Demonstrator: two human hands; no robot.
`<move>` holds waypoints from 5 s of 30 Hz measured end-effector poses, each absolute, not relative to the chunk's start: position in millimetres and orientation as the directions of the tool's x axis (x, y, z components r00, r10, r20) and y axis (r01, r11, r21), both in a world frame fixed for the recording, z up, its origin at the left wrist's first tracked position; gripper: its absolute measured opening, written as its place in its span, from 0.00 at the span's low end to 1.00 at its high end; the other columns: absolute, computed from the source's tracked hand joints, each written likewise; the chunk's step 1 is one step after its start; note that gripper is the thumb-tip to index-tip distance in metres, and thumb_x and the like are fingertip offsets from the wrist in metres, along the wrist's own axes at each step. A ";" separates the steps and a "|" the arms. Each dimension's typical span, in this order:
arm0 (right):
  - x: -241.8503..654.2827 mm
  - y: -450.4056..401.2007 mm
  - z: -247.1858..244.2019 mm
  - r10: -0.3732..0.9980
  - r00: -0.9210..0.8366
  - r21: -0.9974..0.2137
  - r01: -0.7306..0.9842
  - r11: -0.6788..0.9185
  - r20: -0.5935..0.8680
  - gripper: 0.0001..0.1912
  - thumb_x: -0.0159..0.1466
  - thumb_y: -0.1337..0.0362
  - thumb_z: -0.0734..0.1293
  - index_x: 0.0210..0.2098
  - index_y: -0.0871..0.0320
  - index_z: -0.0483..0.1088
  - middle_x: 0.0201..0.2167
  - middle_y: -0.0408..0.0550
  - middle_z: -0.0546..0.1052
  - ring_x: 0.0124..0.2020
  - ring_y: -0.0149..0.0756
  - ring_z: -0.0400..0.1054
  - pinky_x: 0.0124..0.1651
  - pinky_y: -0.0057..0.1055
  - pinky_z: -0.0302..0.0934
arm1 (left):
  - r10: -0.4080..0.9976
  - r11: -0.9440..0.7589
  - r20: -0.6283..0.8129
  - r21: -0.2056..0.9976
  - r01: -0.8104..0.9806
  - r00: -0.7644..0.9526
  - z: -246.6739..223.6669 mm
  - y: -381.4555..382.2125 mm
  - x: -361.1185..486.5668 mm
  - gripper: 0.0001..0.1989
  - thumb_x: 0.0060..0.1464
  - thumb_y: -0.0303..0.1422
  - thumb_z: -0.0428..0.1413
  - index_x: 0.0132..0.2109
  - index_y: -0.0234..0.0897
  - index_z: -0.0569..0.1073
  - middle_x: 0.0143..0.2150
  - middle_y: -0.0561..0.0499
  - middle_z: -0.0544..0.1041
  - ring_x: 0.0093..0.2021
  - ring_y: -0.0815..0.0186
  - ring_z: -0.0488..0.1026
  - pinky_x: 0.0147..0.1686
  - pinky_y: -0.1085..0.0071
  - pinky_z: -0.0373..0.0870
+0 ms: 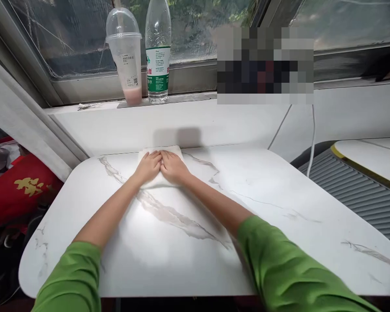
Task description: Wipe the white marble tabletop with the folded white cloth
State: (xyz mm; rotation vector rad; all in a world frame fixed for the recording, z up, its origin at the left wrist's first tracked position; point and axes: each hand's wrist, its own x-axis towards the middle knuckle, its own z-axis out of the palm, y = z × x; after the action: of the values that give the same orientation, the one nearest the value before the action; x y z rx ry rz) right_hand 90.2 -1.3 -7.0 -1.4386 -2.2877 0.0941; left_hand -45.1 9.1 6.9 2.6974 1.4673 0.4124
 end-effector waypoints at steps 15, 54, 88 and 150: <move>89.2 -63.0 -17.0 0.915 -0.238 -0.571 0.722 0.391 0.326 0.29 0.58 0.67 0.57 0.60 0.63 0.62 0.61 0.54 0.65 0.62 0.42 0.56 0.64 0.43 0.48 | 0.800 -0.588 0.180 0.047 0.807 0.573 0.7 -61.0 -61.0 0.24 0.64 0.31 0.39 0.64 0.29 0.57 0.67 0.42 0.57 0.68 0.59 0.50 0.66 0.55 0.43; -26.0 -10.2 -17.4 0.840 -0.403 -0.225 0.837 0.499 0.364 0.29 0.65 0.66 0.51 0.63 0.78 0.54 0.64 0.64 0.58 0.66 0.48 0.48 0.66 0.44 0.42 | 0.909 -0.407 0.157 0.130 0.904 0.386 2.0 -13.1 -165.4 0.25 0.62 0.29 0.37 0.65 0.30 0.56 0.67 0.45 0.55 0.67 0.62 0.50 0.66 0.57 0.42; -145.4 1.5 -3.5 0.793 -0.517 -0.348 0.715 0.607 0.321 0.29 0.64 0.65 0.54 0.61 0.79 0.56 0.63 0.66 0.59 0.65 0.48 0.48 0.67 0.42 0.36 | 0.945 -0.324 0.098 0.180 0.929 0.311 16.1 -4.0 -285.4 0.25 0.61 0.35 0.36 0.62 0.34 0.57 0.65 0.44 0.60 0.65 0.62 0.56 0.65 0.57 0.44; 20.7 -0.5 -8.2 0.765 -0.528 -0.164 0.773 0.613 0.369 0.26 0.67 0.66 0.52 0.61 0.71 0.58 0.62 0.60 0.61 0.64 0.42 0.52 0.66 0.41 0.41 | 0.930 -0.336 0.260 0.321 0.886 0.259 -0.5 -6.7 -124.7 0.25 0.61 0.30 0.39 0.65 0.31 0.53 0.66 0.41 0.58 0.66 0.60 0.53 0.65 0.55 0.44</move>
State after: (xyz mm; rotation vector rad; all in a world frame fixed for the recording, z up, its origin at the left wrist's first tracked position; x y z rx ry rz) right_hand 20.7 -0.5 -8.2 -1.2256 -2.4353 -0.0278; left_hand -124.7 -6.7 -0.5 2.4036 1.7414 0.6197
